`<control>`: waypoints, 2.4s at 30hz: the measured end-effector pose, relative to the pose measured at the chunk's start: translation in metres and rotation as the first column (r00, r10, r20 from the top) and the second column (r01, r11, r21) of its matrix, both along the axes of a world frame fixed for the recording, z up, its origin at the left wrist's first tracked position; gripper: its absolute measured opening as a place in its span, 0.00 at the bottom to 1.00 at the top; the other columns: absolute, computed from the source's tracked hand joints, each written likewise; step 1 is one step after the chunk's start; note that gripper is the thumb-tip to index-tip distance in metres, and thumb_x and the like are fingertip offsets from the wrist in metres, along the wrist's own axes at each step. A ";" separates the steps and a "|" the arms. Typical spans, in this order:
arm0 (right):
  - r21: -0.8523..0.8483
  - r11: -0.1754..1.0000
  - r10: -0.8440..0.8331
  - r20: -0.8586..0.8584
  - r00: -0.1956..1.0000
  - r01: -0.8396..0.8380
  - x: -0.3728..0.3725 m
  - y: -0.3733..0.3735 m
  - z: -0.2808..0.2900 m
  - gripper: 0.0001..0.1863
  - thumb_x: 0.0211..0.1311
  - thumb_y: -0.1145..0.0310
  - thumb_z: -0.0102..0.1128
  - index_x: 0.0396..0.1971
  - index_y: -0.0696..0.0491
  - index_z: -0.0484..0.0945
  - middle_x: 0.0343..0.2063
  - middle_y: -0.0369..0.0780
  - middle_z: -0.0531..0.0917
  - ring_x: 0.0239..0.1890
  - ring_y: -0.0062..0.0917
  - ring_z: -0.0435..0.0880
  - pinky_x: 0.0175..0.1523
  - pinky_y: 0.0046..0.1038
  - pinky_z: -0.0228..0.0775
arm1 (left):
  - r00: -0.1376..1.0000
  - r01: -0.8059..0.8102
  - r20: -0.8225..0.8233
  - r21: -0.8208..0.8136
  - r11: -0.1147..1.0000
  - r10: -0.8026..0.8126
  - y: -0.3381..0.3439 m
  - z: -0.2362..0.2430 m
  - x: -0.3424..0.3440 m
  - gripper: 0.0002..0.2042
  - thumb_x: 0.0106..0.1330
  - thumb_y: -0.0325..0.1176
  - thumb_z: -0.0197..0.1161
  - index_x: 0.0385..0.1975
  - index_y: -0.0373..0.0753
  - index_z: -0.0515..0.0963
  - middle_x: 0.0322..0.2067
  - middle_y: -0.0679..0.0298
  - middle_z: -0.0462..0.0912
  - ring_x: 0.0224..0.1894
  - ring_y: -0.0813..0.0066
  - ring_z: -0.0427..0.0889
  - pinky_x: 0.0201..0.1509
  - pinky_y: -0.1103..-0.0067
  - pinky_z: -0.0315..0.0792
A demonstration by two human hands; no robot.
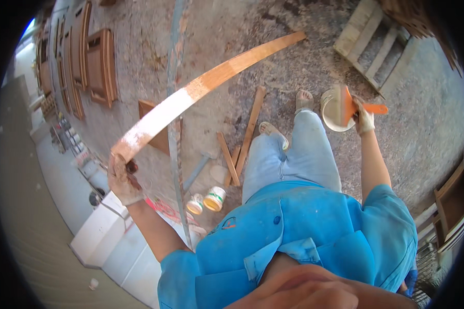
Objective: Applying varnish to curved wooden components using a brush.
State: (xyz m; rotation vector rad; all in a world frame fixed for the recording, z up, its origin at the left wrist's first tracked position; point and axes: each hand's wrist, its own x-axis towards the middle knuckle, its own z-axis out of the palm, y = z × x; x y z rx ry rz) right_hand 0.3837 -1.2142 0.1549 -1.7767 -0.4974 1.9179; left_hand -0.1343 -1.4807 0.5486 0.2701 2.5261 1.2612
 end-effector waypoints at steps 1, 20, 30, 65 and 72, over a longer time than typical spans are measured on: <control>-0.028 0.999 -0.023 0.046 0.999 0.024 0.028 -0.006 0.010 0.16 0.53 0.64 0.67 0.43 0.52 0.82 0.38 0.38 0.82 0.36 0.24 0.79 0.38 0.22 0.70 | 0.996 0.076 -0.050 -0.024 0.997 -0.077 0.022 0.009 -0.007 0.19 0.64 0.44 0.63 0.43 0.33 0.78 0.24 0.64 0.76 0.23 0.79 0.71 0.27 0.85 0.65; -0.024 0.799 -0.524 -0.517 0.677 0.601 -0.049 -0.076 0.074 0.24 0.51 0.67 0.68 0.49 0.51 0.74 0.44 0.38 0.79 0.46 0.28 0.78 0.52 0.31 0.71 | 0.691 0.521 -0.322 -0.401 0.754 -0.648 0.356 0.094 -0.064 0.28 0.61 0.49 0.64 0.53 0.32 0.74 0.49 0.52 0.79 0.47 0.64 0.79 0.50 0.78 0.75; -0.324 0.798 -0.559 -0.715 0.421 0.508 -0.370 0.068 -0.008 0.15 0.49 0.73 0.70 0.39 0.57 0.81 0.37 0.41 0.83 0.40 0.28 0.81 0.47 0.29 0.75 | 0.704 0.548 -0.346 -0.291 0.784 -0.620 0.306 0.057 -0.208 0.15 0.68 0.35 0.57 0.50 0.33 0.75 0.42 0.59 0.78 0.38 0.71 0.79 0.39 0.83 0.73; 0.239 0.943 -0.220 -0.069 0.973 0.231 -0.069 0.019 0.137 0.20 0.54 0.66 0.67 0.48 0.56 0.79 0.42 0.42 0.83 0.42 0.26 0.81 0.48 0.22 0.72 | 0.809 0.447 -0.301 -0.244 0.861 -0.505 0.393 0.063 -0.188 0.20 0.59 0.41 0.68 0.46 0.32 0.79 0.37 0.59 0.82 0.32 0.74 0.79 0.32 0.83 0.75; 0.262 0.869 -0.390 -0.158 0.907 0.419 0.028 -0.081 0.183 0.20 0.53 0.68 0.68 0.48 0.52 0.78 0.38 0.36 0.83 0.37 0.21 0.80 0.38 0.18 0.69 | 0.818 0.459 -0.298 -0.174 0.871 -0.491 0.417 0.069 -0.270 0.13 0.59 0.37 0.68 0.40 0.38 0.83 0.32 0.65 0.82 0.28 0.79 0.77 0.30 0.86 0.75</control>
